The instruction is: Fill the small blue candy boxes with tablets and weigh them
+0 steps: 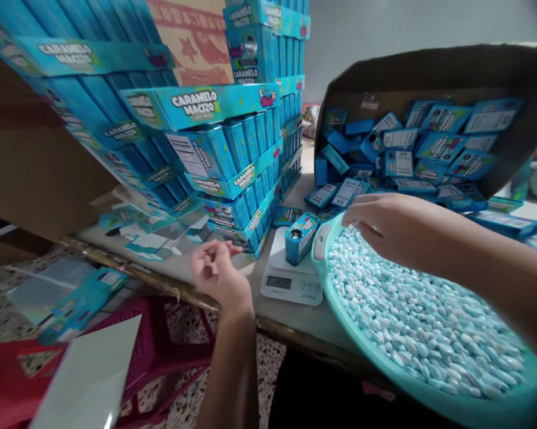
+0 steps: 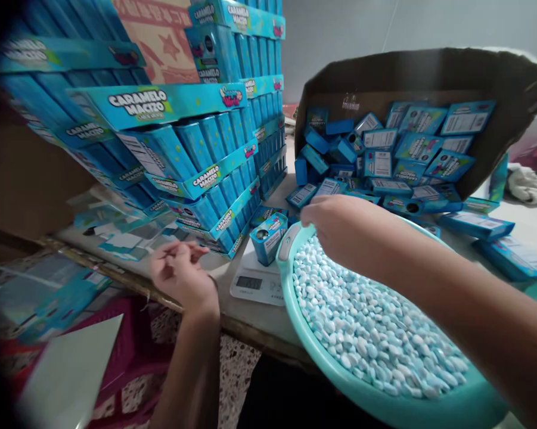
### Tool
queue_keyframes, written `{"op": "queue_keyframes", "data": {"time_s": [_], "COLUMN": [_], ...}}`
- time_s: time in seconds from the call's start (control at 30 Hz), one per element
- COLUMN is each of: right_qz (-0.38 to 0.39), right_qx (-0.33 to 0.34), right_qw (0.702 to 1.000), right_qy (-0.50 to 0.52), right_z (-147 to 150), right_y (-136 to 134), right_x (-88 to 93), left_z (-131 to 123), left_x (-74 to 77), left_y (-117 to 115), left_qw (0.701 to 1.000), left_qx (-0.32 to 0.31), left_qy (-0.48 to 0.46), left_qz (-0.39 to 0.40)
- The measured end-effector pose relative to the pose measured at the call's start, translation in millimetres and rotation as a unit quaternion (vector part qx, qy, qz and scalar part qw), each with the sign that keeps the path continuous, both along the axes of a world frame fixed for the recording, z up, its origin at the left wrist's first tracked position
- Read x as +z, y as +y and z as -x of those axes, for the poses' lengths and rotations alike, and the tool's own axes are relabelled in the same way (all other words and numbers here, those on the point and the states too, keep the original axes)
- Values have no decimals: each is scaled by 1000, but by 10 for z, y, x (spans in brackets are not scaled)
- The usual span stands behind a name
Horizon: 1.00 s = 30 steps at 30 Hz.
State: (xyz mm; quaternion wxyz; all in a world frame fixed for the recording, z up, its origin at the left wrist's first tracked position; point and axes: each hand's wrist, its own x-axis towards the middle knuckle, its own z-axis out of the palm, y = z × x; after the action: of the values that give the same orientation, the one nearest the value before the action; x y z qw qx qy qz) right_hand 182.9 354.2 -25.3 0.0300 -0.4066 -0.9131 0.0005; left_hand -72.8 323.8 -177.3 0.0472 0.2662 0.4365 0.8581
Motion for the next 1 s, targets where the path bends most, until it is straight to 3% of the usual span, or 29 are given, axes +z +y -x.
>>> {"op": "queue_keyframes", "data": {"time_s": [0.07, 0.17, 0.23, 0.63, 1.0], "right_qz": [66, 181, 207, 206, 193], "right_qx": [-39, -25, -13, -76, -71], "right_qw": [997, 983, 978, 970, 978], "right_qy": [-31, -30, -29, -102, -38], "right_z": [-224, -401, -413, -339, -422], "right_y": [7, 54, 70, 65, 95], "right_x": [-191, -487, -587, -554, -497], "left_z": [49, 91, 97, 67, 68], "left_x": [11, 8, 4, 49, -22], "left_y": [13, 35, 43, 57, 75], "left_qw": [999, 998, 997, 992, 995], "left_qx": [24, 29, 25, 33, 52], "left_qy": [-32, -57, -72, -114, -67], "left_qz": [-28, -26, -4, 36, 43]}}
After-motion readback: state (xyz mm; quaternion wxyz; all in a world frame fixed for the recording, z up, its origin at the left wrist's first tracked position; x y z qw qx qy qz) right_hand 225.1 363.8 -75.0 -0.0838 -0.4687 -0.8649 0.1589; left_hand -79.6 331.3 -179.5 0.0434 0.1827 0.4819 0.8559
